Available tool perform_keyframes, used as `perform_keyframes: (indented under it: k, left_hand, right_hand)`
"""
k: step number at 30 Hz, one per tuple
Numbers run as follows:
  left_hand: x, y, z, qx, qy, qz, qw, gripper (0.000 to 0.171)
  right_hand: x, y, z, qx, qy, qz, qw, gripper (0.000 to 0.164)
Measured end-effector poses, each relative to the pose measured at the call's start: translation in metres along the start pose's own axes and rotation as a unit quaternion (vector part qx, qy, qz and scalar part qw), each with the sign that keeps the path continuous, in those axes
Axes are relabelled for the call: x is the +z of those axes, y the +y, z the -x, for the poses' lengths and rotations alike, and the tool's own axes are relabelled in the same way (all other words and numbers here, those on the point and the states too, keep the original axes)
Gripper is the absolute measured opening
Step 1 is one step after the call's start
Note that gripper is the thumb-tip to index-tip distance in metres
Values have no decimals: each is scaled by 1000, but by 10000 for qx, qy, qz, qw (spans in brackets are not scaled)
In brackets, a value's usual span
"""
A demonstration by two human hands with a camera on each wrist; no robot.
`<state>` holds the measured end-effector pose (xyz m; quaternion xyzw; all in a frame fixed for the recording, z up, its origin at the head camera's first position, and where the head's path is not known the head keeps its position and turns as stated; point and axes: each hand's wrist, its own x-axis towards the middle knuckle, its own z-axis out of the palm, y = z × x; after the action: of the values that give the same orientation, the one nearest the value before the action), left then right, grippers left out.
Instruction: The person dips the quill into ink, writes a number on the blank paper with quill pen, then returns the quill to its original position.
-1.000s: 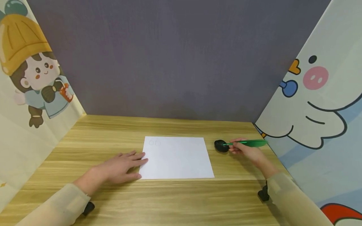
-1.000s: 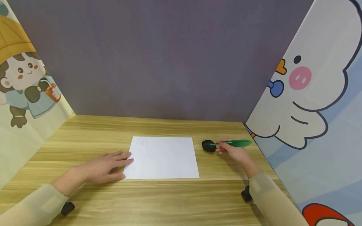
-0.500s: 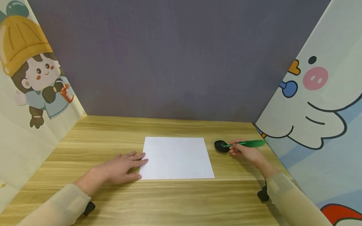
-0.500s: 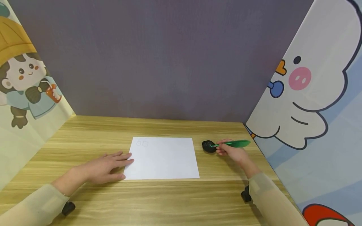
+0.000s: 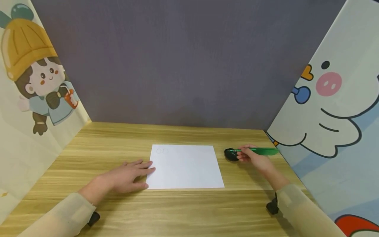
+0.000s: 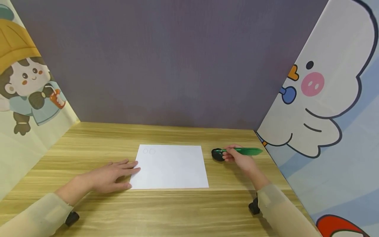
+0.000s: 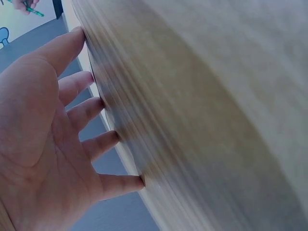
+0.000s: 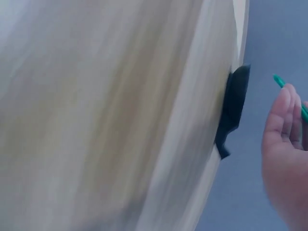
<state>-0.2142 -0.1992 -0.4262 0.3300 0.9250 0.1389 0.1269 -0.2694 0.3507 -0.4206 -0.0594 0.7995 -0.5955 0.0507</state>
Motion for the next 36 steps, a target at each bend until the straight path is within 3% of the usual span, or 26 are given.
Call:
perform_keyframes:
  k: [21, 36]
  left_hand:
    - [0, -2, -1, 85, 0, 153, 9998, 70]
    - [0, -1, -2, 166, 28, 164, 9997, 70]
  right_hand:
    - [83, -27, -39, -297, -333, -323, 9985, 43]
    - [133, -40, -65, -213, -578, -448, 9971, 42]
